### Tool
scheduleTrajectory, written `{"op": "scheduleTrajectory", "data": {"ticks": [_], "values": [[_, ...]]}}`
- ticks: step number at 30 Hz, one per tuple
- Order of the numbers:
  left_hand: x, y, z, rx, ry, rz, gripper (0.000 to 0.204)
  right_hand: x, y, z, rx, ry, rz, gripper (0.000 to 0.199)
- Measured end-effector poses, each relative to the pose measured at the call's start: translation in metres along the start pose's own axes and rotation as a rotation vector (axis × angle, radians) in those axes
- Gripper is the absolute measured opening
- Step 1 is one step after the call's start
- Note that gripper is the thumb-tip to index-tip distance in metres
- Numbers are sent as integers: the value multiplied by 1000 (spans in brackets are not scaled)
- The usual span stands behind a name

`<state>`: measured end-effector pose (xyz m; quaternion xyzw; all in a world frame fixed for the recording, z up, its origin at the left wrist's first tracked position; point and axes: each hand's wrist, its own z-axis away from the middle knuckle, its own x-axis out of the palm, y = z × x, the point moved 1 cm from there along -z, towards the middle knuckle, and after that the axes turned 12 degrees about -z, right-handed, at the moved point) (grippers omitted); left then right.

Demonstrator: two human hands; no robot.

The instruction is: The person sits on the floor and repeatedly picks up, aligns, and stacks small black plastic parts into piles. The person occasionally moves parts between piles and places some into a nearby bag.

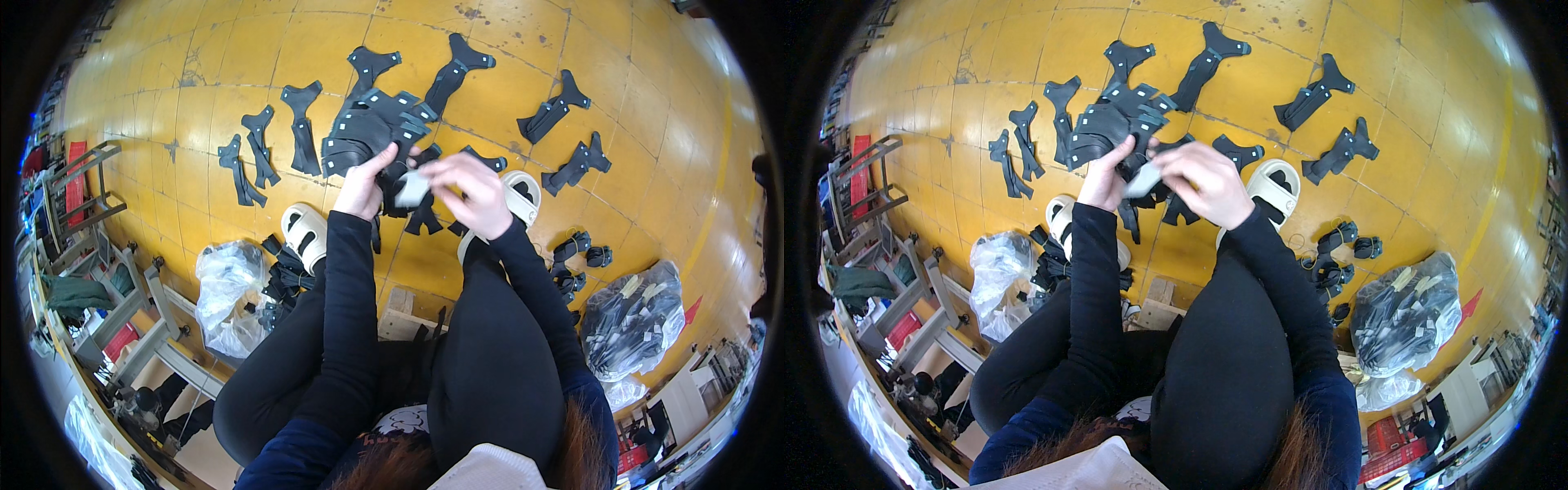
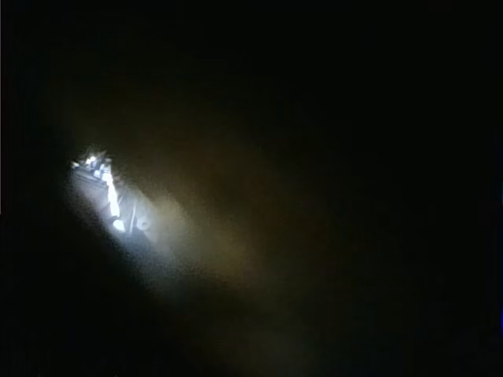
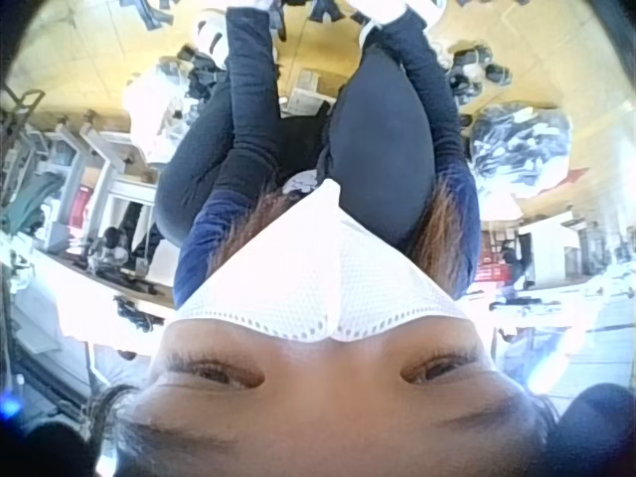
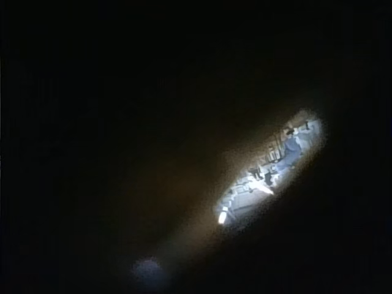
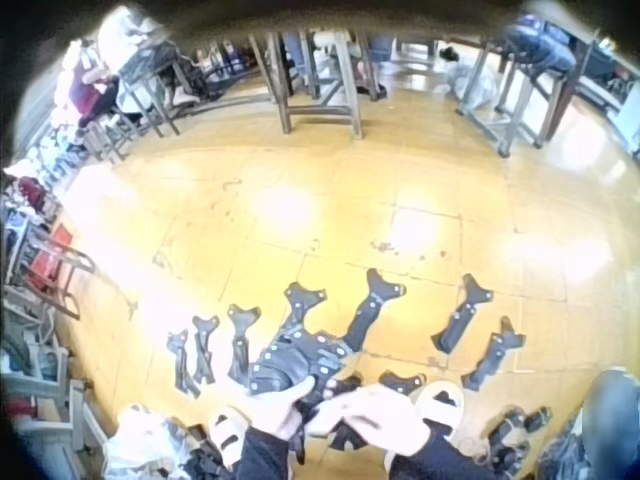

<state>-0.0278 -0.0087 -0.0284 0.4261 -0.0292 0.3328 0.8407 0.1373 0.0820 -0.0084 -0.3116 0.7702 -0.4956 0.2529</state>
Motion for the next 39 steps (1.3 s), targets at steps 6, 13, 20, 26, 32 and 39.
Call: {"op": "scheduleTrajectory", "data": {"ticks": [6,13,20,26,32,39], "values": [[-41,10,-5,109,130,147,39,3,-14,23,416,-555,-451,13],[-57,30,9,282,204,188,47,29,50,59,676,-501,-501,24],[-56,41,9,308,286,190,46,21,134,66,769,-184,59,24],[-64,41,11,347,340,193,47,21,138,62,701,-176,92,21],[-59,46,15,352,238,276,46,2,126,63,501,10,269,19],[-58,41,16,333,159,282,40,-48,110,49,608,268,146,16]]}}
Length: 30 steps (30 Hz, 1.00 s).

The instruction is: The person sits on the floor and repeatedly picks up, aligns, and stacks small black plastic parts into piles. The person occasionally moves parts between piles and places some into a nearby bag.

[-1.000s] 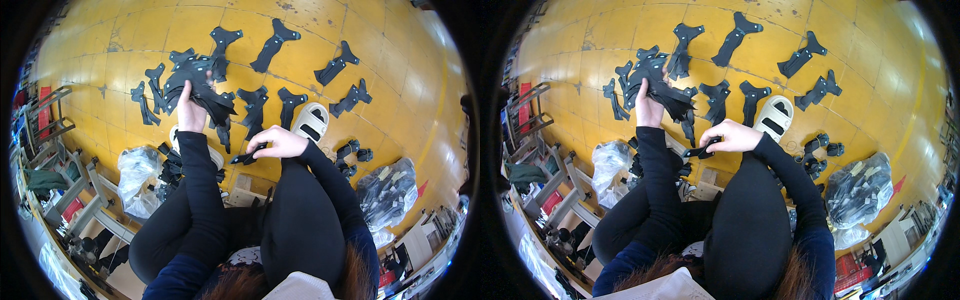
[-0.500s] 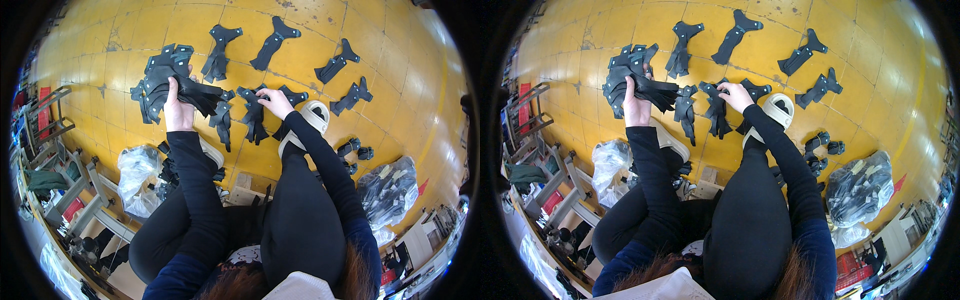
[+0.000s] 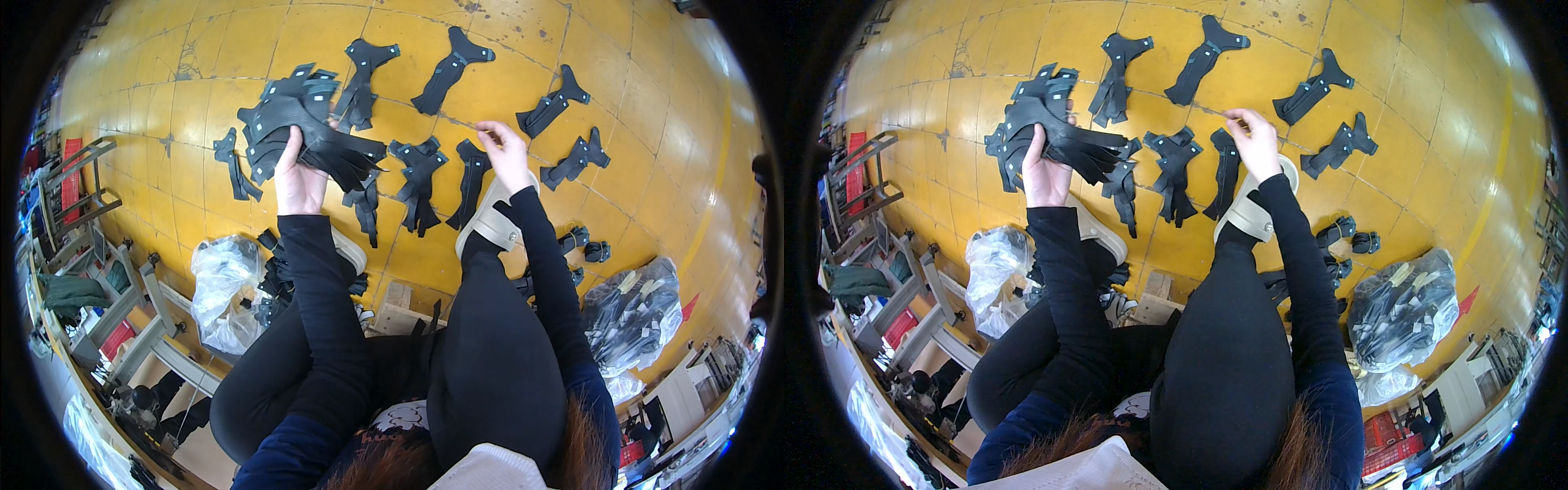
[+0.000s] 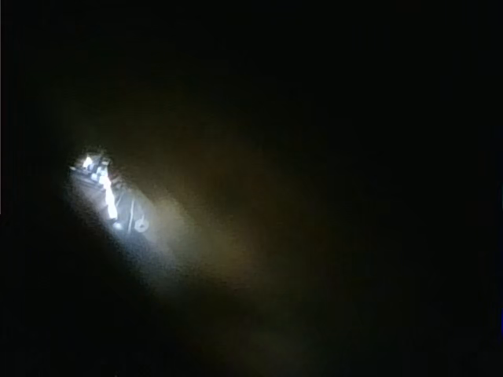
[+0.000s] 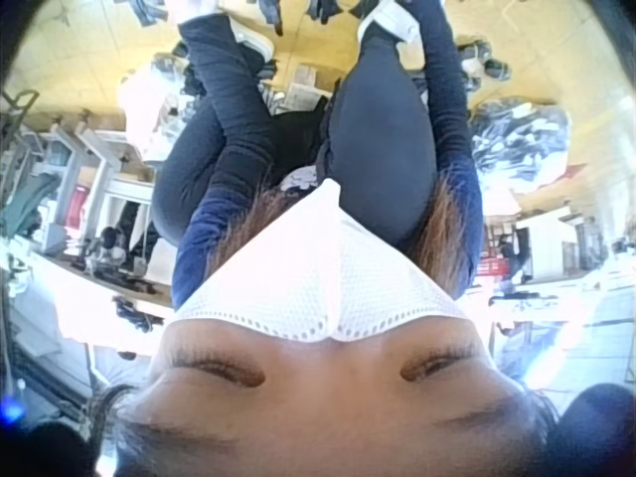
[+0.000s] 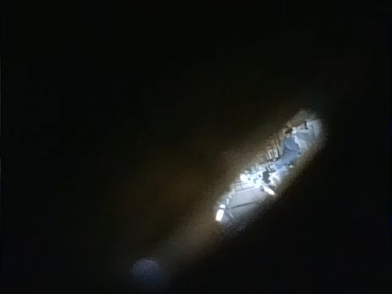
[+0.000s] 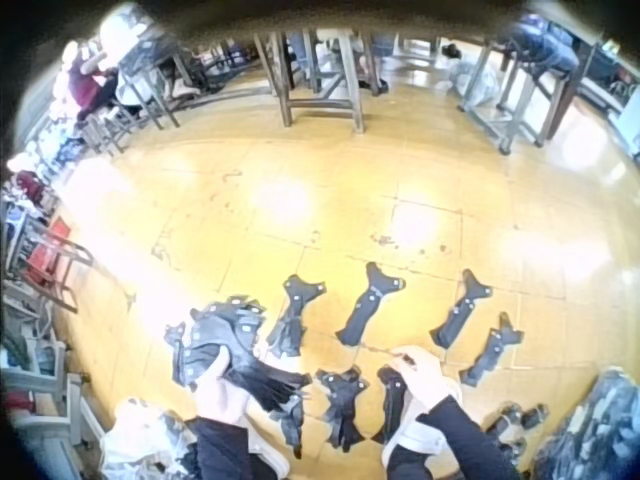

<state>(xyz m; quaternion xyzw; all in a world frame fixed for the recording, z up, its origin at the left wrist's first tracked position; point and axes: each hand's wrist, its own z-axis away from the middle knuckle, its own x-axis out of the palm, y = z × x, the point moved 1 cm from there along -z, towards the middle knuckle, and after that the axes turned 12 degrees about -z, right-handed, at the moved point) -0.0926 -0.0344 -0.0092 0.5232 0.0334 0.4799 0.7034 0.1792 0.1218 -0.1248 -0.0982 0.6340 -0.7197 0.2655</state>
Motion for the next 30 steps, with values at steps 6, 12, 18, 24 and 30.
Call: {"op": "scheduleTrajectory", "data": {"ticks": [6,12,18,24,30], "values": [[26,-24,3,-127,68,-47,28,-24,-24,-7,37,79,-147,16],[48,-45,5,-143,70,-176,28,-10,-67,-1,25,-73,-289,18],[41,-39,2,-51,136,-291,23,-7,-111,0,-25,-193,-274,19],[16,-21,-6,-20,291,-205,17,-22,-105,-2,-13,-67,-348,18],[48,-39,5,-31,142,-268,26,-15,-117,8,-10,-165,-333,17]]}}
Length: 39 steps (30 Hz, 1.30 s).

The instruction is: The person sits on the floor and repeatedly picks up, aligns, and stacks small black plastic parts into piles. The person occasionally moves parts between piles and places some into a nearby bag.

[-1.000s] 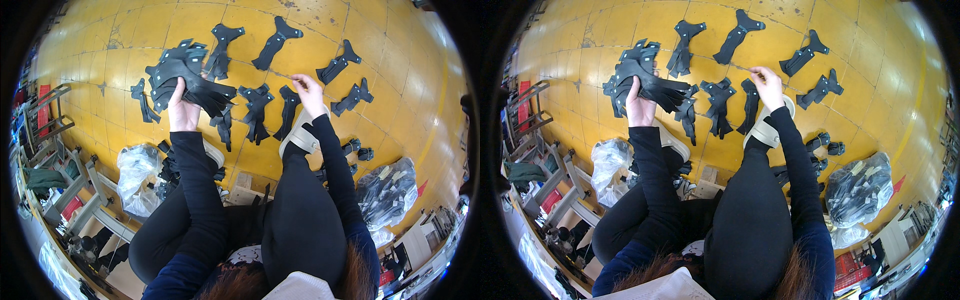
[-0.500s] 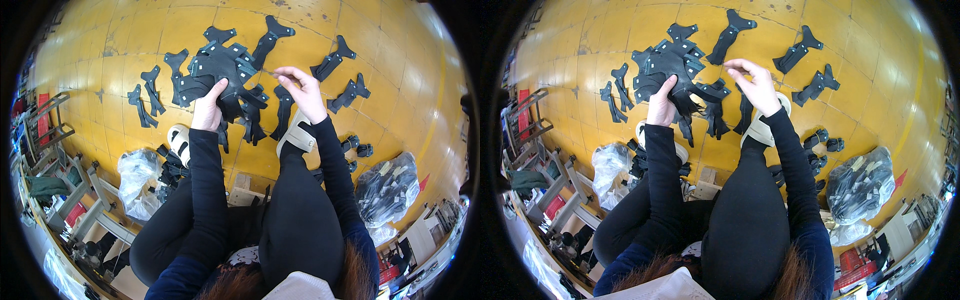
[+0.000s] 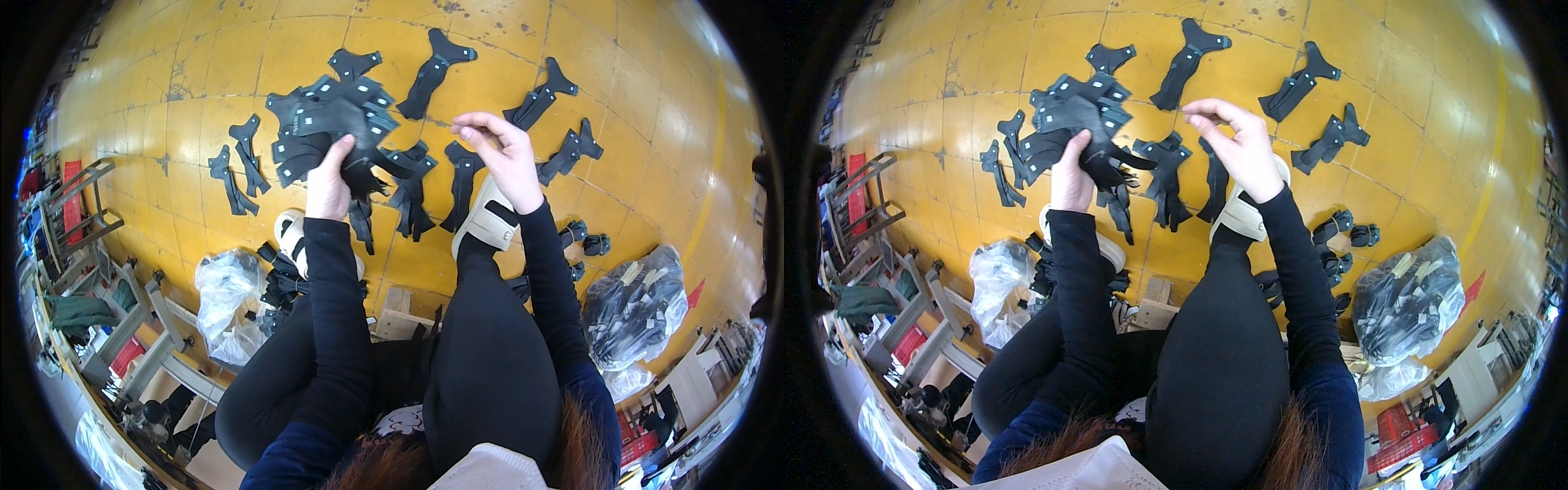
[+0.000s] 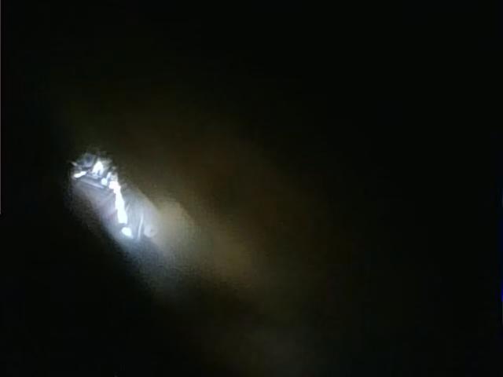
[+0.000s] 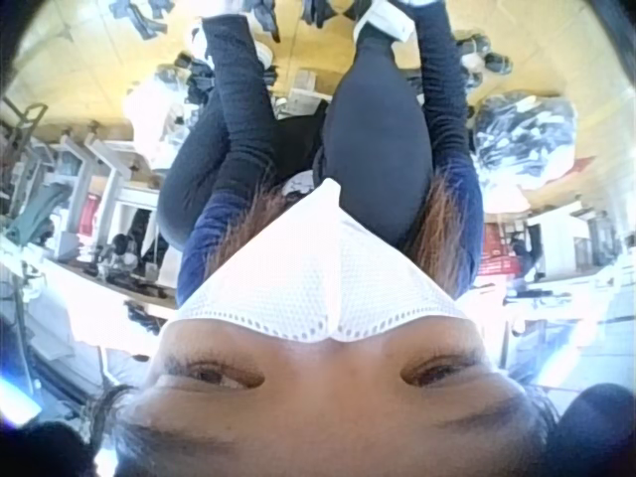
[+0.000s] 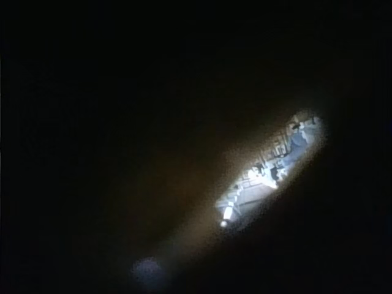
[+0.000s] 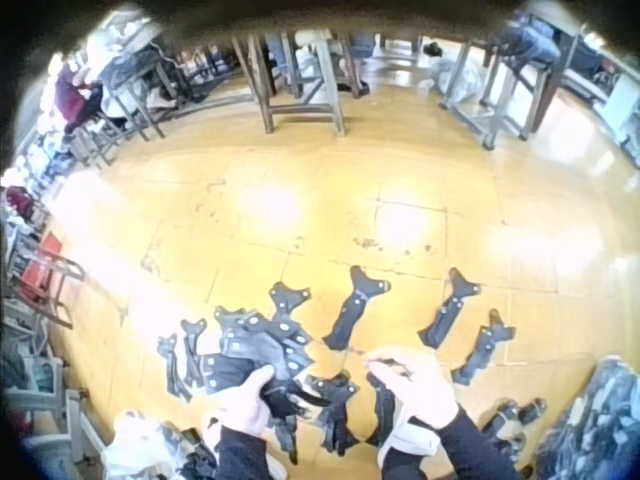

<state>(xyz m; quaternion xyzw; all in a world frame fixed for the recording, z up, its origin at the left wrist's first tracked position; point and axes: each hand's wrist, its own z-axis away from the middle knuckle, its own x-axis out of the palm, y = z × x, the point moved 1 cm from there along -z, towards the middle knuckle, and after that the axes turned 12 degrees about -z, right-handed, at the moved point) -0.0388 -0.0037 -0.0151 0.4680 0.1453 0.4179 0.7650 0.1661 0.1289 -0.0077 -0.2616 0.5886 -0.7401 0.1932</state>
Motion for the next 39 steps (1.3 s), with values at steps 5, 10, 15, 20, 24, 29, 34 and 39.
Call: {"op": "scheduleTrajectory", "data": {"ticks": [5,10,15,20,24,29,34,39], "values": [[30,-4,12,-81,-100,-70,33,15,-6,0,9,-38,-26,17],[39,-7,16,-77,-192,-114,36,21,-10,1,-86,28,147,20],[39,-10,16,-116,-252,-223,37,25,-12,2,-134,89,223,24],[49,-10,23,-143,-324,-260,36,25,-11,1,-160,133,237,21],[50,-12,24,-162,-357,-307,36,25,-9,2,-155,155,195,20],[54,-11,24,-185,-298,-271,35,14,-1,5,-184,225,132,19],[27,-9,9,-162,-260,-47,30,-9,11,8,-33,367,-279,12],[-27,21,-10,-47,-214,100,40,-16,32,11,199,260,-232,12]]}}
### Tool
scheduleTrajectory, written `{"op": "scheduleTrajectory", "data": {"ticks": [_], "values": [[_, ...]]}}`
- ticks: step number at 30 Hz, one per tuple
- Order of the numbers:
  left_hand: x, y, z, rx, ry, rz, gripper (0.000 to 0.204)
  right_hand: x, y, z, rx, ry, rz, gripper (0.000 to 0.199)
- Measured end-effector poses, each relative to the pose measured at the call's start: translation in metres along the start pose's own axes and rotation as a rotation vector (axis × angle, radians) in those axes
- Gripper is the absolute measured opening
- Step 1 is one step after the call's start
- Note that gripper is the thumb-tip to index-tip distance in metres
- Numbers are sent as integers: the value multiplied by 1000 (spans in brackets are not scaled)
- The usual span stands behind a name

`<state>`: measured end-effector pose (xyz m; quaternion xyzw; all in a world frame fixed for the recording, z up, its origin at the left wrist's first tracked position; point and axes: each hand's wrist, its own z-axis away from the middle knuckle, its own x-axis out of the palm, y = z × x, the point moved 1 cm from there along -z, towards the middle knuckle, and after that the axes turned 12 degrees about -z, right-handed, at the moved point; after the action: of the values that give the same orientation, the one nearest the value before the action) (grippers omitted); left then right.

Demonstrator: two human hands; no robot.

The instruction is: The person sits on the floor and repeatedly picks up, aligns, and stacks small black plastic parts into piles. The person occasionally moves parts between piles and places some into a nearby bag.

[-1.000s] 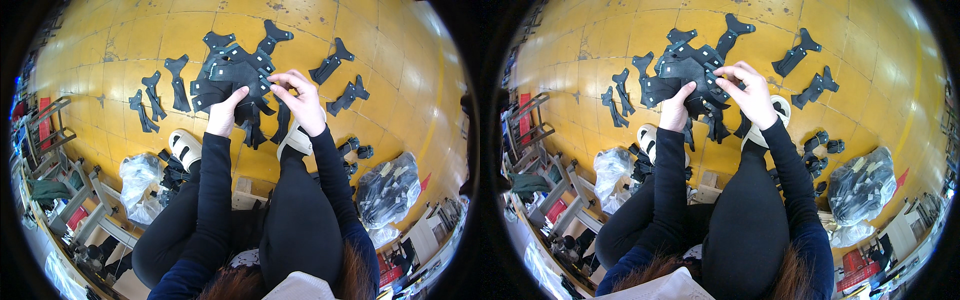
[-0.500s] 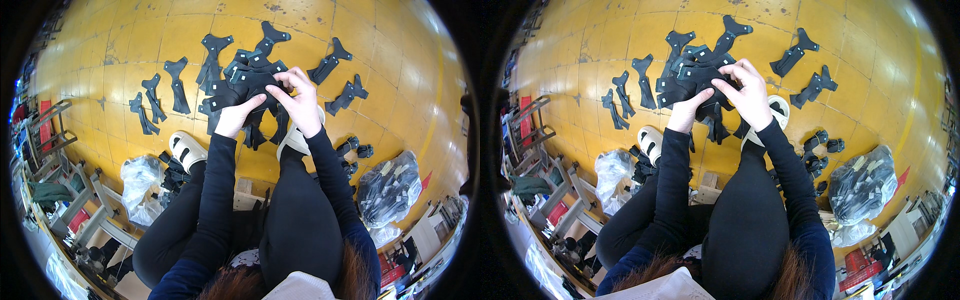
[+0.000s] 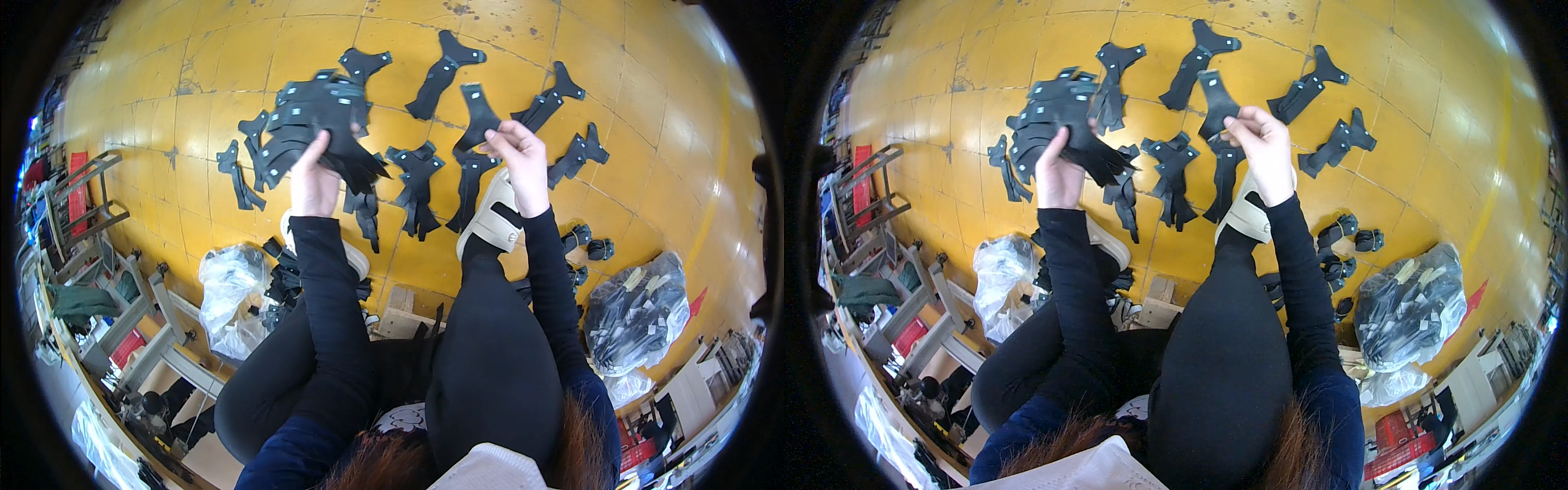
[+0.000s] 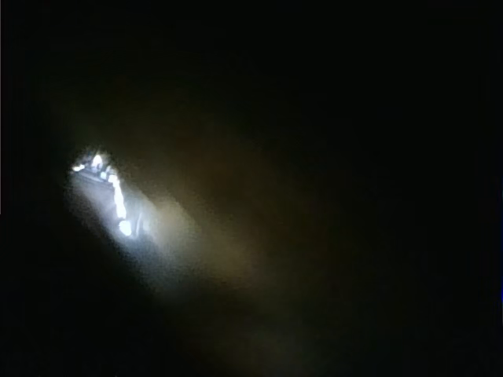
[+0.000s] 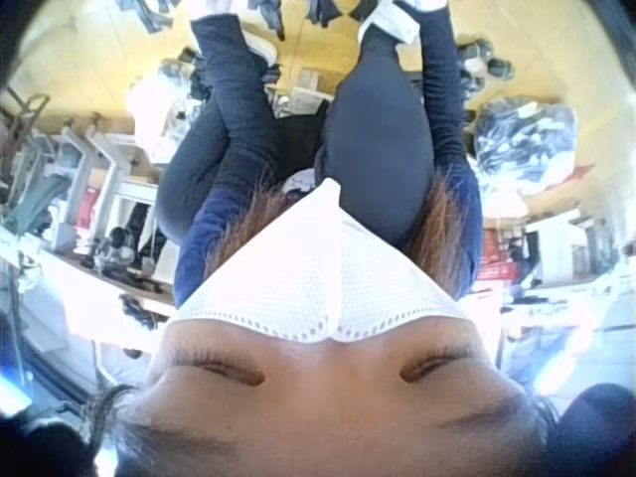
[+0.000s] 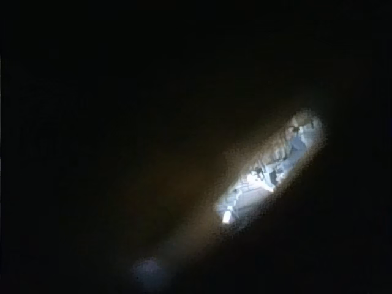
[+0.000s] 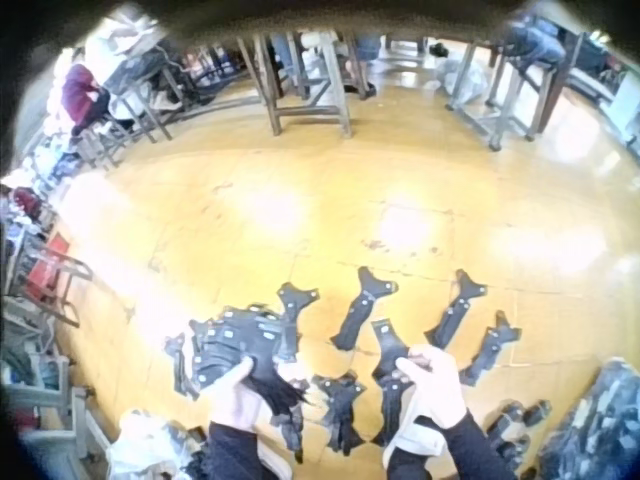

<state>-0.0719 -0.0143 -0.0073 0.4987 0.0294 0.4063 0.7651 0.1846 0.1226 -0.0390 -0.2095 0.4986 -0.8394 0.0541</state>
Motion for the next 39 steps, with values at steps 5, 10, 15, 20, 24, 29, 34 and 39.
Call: {"op": "scheduleTrajectory", "data": {"ticks": [5,10,15,20,24,29,34,39], "values": [[-36,35,10,283,105,8,47,32,41,11,352,-362,-63,17],[-45,40,15,294,181,83,41,82,120,14,584,-691,159,18],[-22,26,12,205,142,20,39,109,192,4,698,-671,194,18],[-16,15,13,143,152,-37,38,116,203,1,527,-601,345,20],[-12,8,8,77,137,-50,38,108,209,0,490,-543,377,23],[0,6,11,74,115,-93,43,109,165,0,241,-637,740,27],[13,1,10,38,82,-127,46,80,91,-18,12,-340,209,21],[37,-10,12,-22,25,-141,44,41,-2,-15,-137,-93,-43,19]]}}
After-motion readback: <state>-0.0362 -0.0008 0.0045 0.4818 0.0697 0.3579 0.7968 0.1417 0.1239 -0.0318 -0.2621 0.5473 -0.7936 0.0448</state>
